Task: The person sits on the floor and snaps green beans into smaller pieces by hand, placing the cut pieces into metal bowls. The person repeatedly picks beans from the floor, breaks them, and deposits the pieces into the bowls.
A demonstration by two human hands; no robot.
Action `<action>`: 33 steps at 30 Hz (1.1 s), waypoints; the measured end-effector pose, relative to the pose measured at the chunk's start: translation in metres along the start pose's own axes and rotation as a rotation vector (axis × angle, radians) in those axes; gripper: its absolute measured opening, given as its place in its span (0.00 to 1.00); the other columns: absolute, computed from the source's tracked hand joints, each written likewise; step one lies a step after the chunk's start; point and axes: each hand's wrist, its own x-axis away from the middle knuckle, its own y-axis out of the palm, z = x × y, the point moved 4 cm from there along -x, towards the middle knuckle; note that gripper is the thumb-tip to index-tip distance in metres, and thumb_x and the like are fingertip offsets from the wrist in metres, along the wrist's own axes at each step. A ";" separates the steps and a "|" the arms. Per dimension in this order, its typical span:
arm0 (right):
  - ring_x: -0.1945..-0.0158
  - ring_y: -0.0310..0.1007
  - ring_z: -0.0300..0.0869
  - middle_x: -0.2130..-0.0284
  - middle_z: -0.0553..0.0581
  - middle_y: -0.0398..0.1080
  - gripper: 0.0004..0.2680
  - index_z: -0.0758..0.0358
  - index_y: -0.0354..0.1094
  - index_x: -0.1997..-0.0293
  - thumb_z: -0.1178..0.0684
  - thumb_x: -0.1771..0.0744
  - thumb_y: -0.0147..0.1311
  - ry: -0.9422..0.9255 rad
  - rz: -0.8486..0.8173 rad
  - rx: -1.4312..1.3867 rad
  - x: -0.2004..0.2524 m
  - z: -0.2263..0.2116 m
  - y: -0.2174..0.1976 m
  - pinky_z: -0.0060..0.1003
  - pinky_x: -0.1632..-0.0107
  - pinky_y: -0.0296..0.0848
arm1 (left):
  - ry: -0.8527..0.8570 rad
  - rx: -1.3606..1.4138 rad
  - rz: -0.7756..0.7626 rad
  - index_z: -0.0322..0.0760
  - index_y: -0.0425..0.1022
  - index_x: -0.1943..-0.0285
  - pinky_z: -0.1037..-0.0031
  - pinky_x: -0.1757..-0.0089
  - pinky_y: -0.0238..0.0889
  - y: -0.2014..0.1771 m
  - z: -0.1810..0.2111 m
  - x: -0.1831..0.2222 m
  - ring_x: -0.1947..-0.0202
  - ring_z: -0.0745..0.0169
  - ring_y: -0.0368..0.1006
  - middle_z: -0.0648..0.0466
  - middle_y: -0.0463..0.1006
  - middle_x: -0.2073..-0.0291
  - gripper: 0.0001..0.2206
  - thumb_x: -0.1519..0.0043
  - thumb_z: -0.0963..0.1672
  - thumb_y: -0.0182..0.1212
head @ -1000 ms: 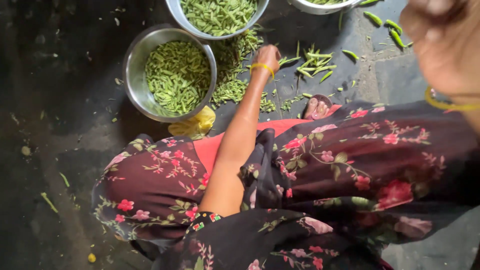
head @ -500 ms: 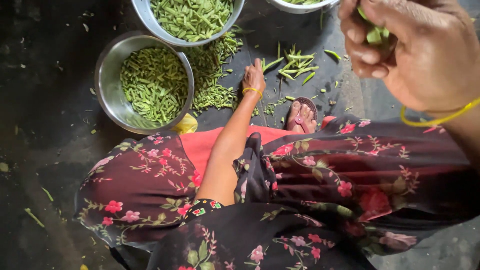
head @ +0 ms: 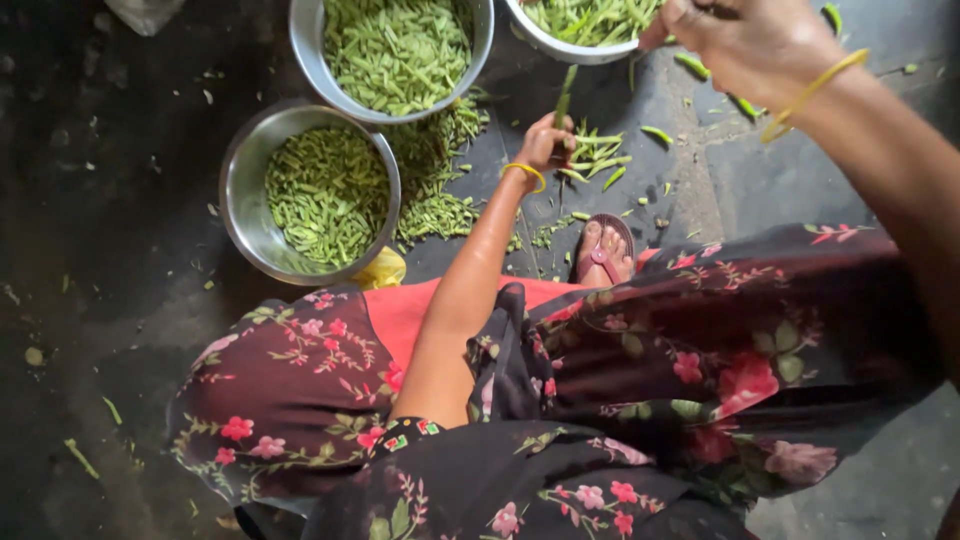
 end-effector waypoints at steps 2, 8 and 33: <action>0.66 0.72 0.44 0.66 0.57 0.76 0.09 0.60 0.78 0.50 0.47 0.27 0.55 -0.086 0.063 0.264 -0.004 0.012 -0.001 0.41 0.63 0.70 | 0.042 0.124 -0.160 0.39 0.68 0.51 0.66 0.72 0.73 0.035 0.042 0.014 0.78 0.64 0.69 0.56 0.69 0.76 0.08 0.36 0.41 0.47; 0.66 0.78 0.55 0.68 0.65 0.77 0.13 0.56 0.81 0.50 0.41 0.32 0.65 -0.056 0.188 0.543 -0.015 0.028 -0.003 0.48 0.59 0.75 | 0.291 0.236 -0.457 0.33 0.67 0.46 0.70 0.67 0.71 0.114 0.154 0.075 0.76 0.69 0.61 0.57 0.64 0.73 0.07 0.28 0.42 0.47; 0.69 0.77 0.51 0.70 0.63 0.76 0.08 0.53 0.80 0.53 0.45 0.31 0.62 -0.250 0.271 0.572 -0.008 -0.084 -0.008 0.44 0.62 0.73 | 0.871 0.146 -0.235 0.34 0.64 0.45 0.59 0.42 0.72 0.089 0.249 0.157 0.49 0.48 0.79 0.38 0.79 0.51 0.12 0.34 0.43 0.56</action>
